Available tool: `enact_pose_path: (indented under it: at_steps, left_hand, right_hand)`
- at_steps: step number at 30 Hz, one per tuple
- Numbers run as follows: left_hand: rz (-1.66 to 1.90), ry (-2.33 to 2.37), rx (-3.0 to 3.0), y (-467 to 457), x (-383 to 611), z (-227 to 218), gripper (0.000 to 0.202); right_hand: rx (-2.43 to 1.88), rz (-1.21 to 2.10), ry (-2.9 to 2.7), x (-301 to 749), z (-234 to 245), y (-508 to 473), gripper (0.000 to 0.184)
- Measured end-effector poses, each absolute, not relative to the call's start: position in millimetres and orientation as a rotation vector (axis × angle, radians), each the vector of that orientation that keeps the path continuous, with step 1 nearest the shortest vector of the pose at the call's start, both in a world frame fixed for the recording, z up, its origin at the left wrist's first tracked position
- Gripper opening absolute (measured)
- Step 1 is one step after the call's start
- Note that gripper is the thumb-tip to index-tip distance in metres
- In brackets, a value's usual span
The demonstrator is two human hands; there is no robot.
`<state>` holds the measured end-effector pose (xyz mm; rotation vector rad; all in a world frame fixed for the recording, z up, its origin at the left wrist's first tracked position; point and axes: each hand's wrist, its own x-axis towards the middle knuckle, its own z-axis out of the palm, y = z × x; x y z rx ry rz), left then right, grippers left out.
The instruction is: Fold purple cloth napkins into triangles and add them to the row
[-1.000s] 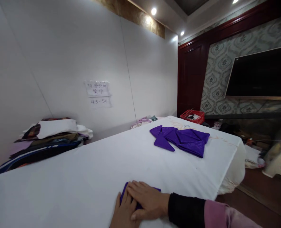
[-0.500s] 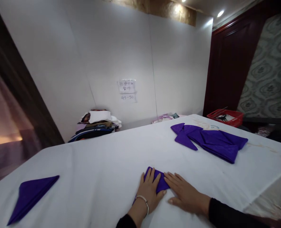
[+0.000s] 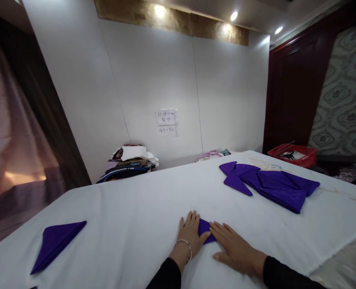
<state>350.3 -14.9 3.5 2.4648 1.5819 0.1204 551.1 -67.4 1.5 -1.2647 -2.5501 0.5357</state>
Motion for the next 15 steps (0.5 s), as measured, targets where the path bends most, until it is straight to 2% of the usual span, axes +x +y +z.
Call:
enact_pose_path:
  at_steps: [15]
  left_hand:
    - [0.087, 1.771, 2.383, -32, 321, 5, 0.083]
  right_hand:
    - [-1.318, 0.479, -2.598, 553, -1, -68, 0.072]
